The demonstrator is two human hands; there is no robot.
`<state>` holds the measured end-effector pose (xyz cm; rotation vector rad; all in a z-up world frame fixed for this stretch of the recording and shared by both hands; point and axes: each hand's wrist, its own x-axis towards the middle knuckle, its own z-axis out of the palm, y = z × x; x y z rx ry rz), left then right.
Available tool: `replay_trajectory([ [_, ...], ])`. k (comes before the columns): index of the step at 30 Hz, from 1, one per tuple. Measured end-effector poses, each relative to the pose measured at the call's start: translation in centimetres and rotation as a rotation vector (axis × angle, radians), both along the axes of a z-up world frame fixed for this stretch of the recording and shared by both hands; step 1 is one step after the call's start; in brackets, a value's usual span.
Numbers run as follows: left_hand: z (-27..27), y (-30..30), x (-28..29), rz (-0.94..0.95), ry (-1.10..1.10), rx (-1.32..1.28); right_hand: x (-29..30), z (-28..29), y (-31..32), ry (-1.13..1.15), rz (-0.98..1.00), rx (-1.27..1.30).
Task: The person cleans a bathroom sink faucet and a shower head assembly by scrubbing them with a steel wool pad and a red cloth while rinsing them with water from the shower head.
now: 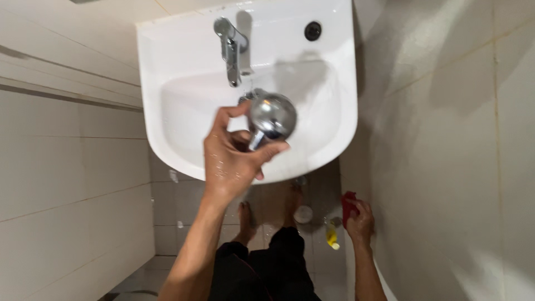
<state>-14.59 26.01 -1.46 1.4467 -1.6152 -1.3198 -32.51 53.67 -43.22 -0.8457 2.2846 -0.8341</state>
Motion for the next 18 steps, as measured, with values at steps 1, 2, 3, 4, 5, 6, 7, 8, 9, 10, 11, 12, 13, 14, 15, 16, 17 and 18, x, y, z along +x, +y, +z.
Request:
replay_trajectory([
  [1,-0.6,0.6,-0.2,-0.003,0.017,0.012,-0.3,0.7,0.3,0.017,-0.003,0.012],
  [2,-1.2,1.1,-0.3,-0.074,0.018,0.025,-0.1,1.5,0.4,-0.010,-0.053,-0.030],
  [3,-1.5,1.4,-0.3,-0.141,0.016,0.028,0.0,2.2,-0.2,-0.039,-0.100,-0.082],
  [4,-1.9,1.7,-0.4,-0.141,0.030,0.030,-0.1,3.3,-0.6,-0.025,-0.099,-0.080],
  [5,-2.1,2.0,-0.5,-0.200,0.019,-0.026,-0.1,4.4,-1.1,-0.003,-0.088,-0.103],
  [6,-2.3,2.3,-0.4,-0.258,0.008,-0.083,-0.1,5.5,-1.6,0.018,-0.076,-0.126],
  [7,-2.5,2.4,-0.3,-0.260,0.018,-0.082,0.1,6.4,-2.0,0.029,-0.077,-0.124],
  [8,-2.6,2.5,-0.2,-0.262,0.046,-0.044,0.1,7.2,-2.5,0.019,-0.090,-0.145],
  [9,-2.8,2.6,-0.1,-0.265,0.074,-0.004,0.1,8.1,-2.8,0.008,-0.101,-0.166],
  [10,-3.0,2.7,0.1,-0.265,0.084,-0.001,0.1,9.0,-3.1,0.018,-0.101,-0.162],
  [11,-3.2,2.8,0.4,-0.289,0.014,0.016,0.0,10.0,-3.4,0.065,-0.105,-0.198],
  [12,-3.5,2.8,0.7,-0.314,-0.055,0.033,-0.2,11.1,-3.8,0.111,-0.108,-0.234],
  [13,-3.8,3.0,1.2,-0.310,-0.047,0.038,-0.7,12.4,-4.6,0.118,-0.102,-0.228],
  [14,-4.1,3.1,1.7,-0.288,0.007,0.009,-1.8,13.7,-5.9,0.164,-0.087,-0.344],
  [15,-4.5,3.3,2.2,-0.267,0.061,-0.019,-2.9,15.2,-7.4,0.210,-0.072,-0.460],
  [16,-4.9,3.5,2.9,-0.265,0.070,-0.012,-3.9,16.8,-9.1,0.242,-0.031,-0.522],
  [17,-5.2,3.6,3.6,-0.248,0.023,0.023,-4.9,18.5,-11.1,0.269,0.016,-0.586],
  [18,-5.5,3.8,4.2,-0.232,-0.023,0.058,-5.7,20.2,-12.9,0.315,0.102,-0.612],
])
